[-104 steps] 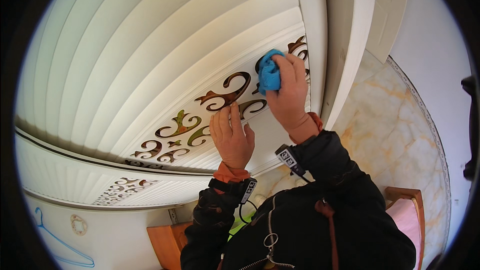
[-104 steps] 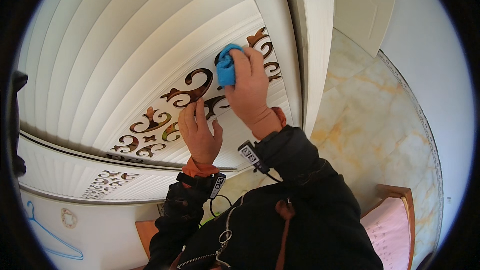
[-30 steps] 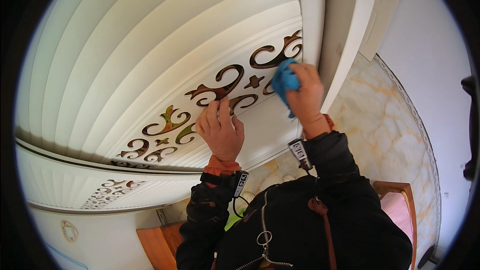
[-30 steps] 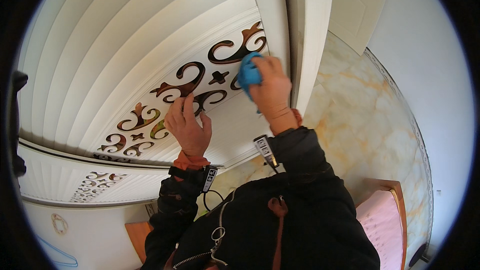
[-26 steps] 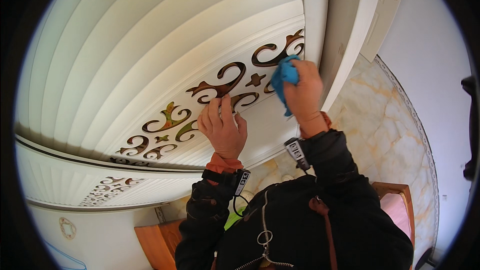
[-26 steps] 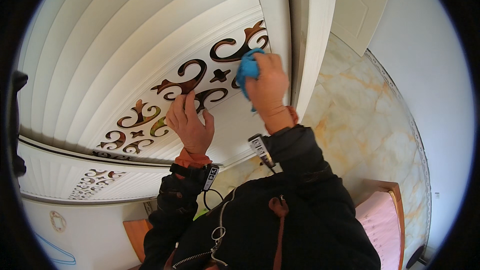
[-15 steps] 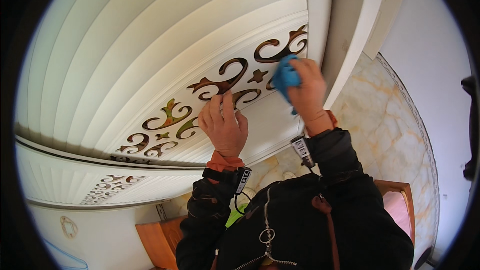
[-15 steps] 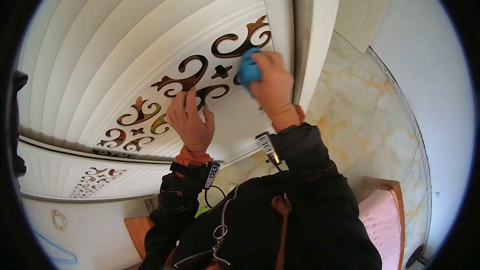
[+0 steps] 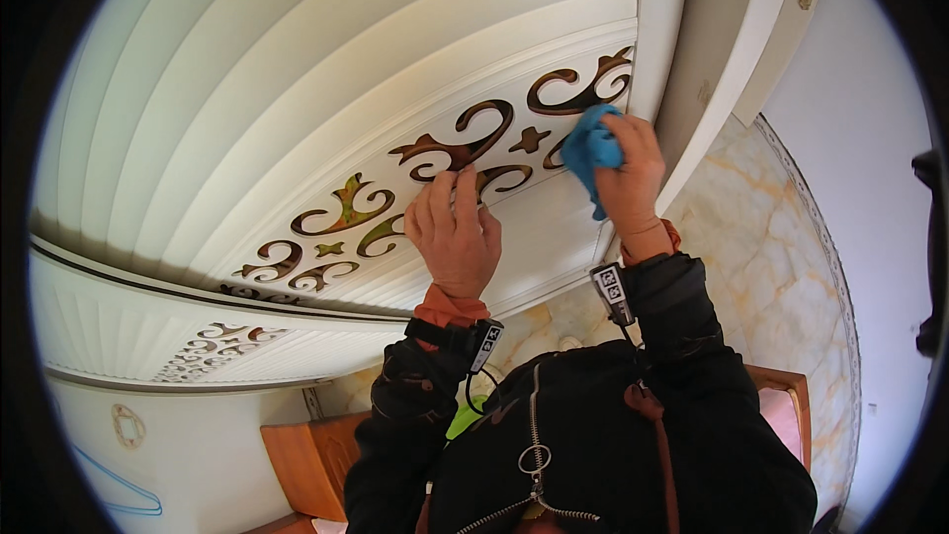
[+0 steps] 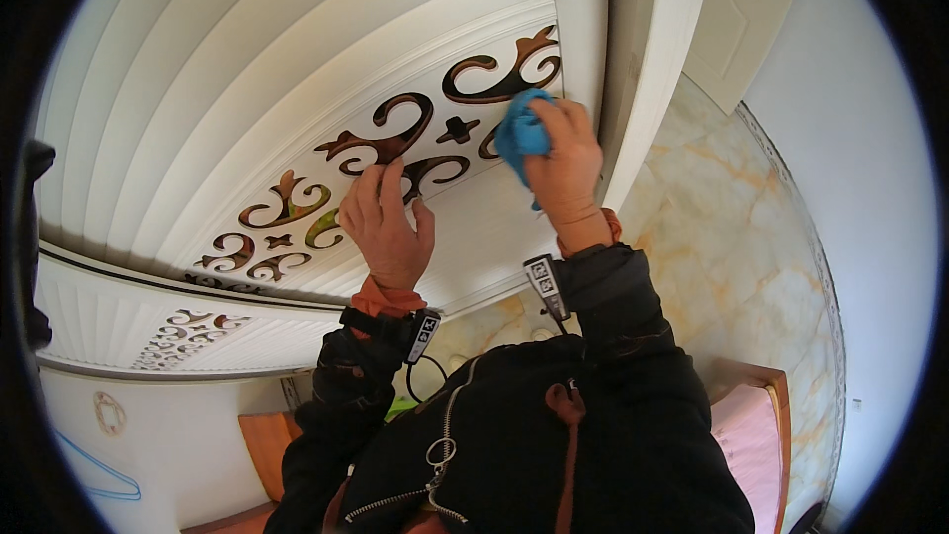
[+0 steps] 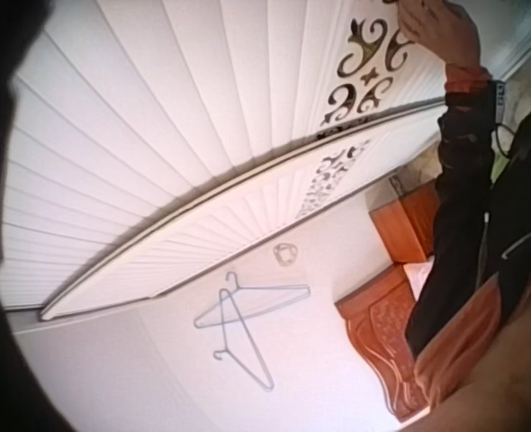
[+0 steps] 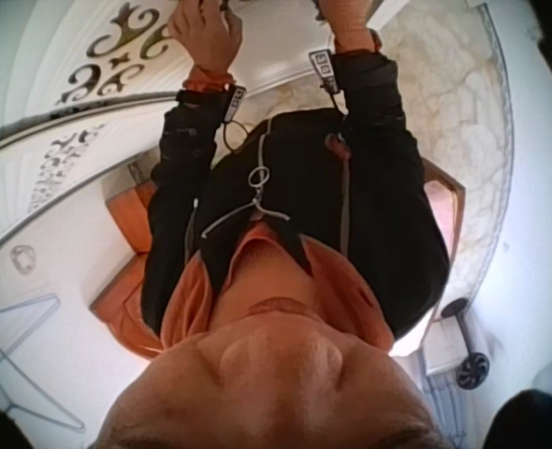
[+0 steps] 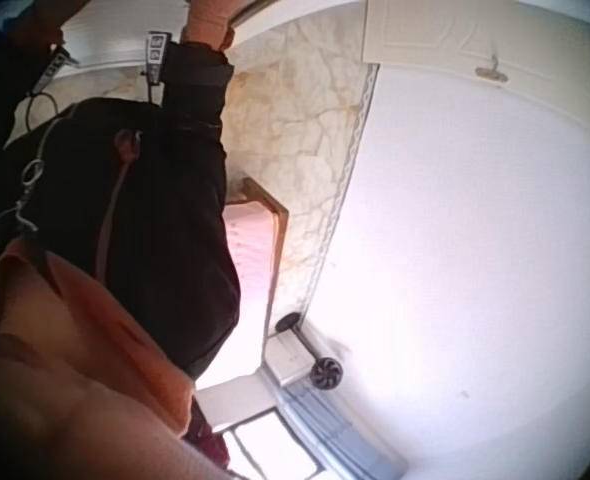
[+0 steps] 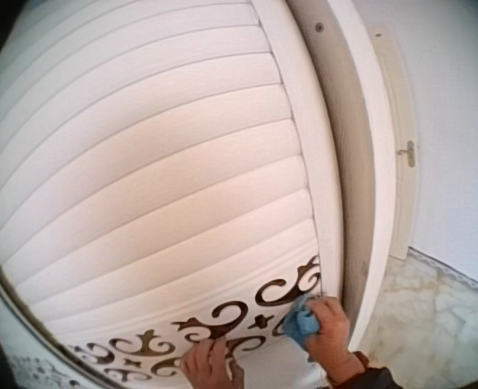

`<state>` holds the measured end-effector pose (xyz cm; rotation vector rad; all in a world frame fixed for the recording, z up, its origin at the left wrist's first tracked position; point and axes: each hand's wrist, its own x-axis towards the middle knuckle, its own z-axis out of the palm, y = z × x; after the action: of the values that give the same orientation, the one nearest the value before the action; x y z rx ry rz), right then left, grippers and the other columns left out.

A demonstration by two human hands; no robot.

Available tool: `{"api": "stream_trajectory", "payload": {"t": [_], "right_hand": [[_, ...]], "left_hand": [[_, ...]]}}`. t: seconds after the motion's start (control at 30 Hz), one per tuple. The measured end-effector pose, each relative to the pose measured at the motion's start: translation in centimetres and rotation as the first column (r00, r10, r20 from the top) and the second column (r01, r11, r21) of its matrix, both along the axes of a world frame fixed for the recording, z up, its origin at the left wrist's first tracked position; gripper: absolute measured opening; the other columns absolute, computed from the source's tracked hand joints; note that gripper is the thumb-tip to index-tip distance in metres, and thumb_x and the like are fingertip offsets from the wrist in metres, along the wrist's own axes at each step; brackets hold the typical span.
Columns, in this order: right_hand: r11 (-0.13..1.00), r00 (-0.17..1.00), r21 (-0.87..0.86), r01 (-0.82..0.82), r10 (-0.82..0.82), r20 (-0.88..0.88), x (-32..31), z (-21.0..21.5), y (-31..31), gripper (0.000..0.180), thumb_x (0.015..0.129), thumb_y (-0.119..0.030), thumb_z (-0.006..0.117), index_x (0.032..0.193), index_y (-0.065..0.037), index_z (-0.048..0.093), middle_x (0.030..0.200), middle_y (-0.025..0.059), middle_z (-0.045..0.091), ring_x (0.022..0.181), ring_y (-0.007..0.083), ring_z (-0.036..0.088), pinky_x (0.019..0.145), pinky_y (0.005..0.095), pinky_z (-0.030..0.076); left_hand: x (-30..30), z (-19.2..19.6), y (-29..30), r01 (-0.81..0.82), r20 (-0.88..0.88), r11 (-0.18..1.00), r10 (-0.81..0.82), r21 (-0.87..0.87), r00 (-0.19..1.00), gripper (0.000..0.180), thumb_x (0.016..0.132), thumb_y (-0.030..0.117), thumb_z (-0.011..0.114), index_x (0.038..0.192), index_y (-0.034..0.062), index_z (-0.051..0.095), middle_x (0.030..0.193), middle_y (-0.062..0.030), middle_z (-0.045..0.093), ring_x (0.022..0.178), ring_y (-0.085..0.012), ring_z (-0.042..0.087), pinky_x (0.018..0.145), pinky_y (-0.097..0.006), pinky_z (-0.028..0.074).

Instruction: The person wipes the upper section of a white wardrobe door with a blue cloth, moving methodically across the decorative brown pattern and the horizontal ridges. The person uses both hands, with the left hand often stabilizing the door while the right hand wipes.

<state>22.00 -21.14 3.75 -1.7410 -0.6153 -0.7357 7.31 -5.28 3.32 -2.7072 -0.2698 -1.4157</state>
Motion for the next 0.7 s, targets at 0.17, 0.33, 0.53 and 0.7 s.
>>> {"api": "stream_trajectory", "payload": {"t": [0.17,0.33,0.53,0.7], "right_hand": [[0.991,0.989,-0.079,-0.104,0.111,0.1,-1.6,-1.8,1.3,0.054,0.06,0.01,0.058,0.112,-0.005,0.064,0.105,0.0178,0.062,0.095,0.0384,0.063,0.082,0.0381,0.053],[0.99,0.991,-0.05,-0.129,0.13,0.018,-5.0,-2.2,5.1,0.052,0.064,0.004,0.069,0.115,-0.006,0.063,0.106,0.016,0.06,0.09,0.0375,0.064,0.073,0.0388,0.054],[0.985,0.99,-0.143,-0.096,0.109,0.086,-3.9,-1.8,3.6,0.059,0.058,0.0,0.075,0.115,-0.012,0.064,0.109,0.011,0.059,0.08,0.0325,0.065,0.063,0.0389,0.054],[0.995,0.999,-0.084,-0.046,0.046,-0.013,-4.2,-1.3,3.6,0.05,0.067,-0.001,0.07,0.116,-0.011,0.065,0.106,0.0105,0.061,0.082,0.0336,0.065,0.067,0.0367,0.054]], "left_hand": [[0.1,-0.2,0.1,-0.008,0.002,1.0,0.008,0.004,1.0,0.056,0.07,0.005,0.066,0.126,0.009,0.061,0.125,-0.0091,0.054,0.115,-0.0286,0.051,0.102,-0.046,0.034],[0.1,-0.6,0.4,-0.005,-0.034,1.0,0.006,0.009,0.999,0.06,0.073,0.01,0.067,0.131,0.0079,0.056,0.13,-0.0107,0.049,0.119,-0.032,0.046,0.102,-0.046,0.03],[0.2,-0.8,0.4,-0.022,-0.01,1.0,0.022,-0.013,1.0,0.056,0.071,0.006,0.066,0.127,0.0099,0.06,0.126,-0.0089,0.053,0.115,-0.0297,0.05,0.101,-0.046,0.034],[0.1,-0.9,0.6,0.003,-0.04,1.0,-0.002,0.012,0.999,0.062,0.072,0.009,0.068,0.133,0.0093,0.055,0.13,-0.0105,0.049,0.12,-0.0318,0.046,0.101,-0.046,0.031]]}}
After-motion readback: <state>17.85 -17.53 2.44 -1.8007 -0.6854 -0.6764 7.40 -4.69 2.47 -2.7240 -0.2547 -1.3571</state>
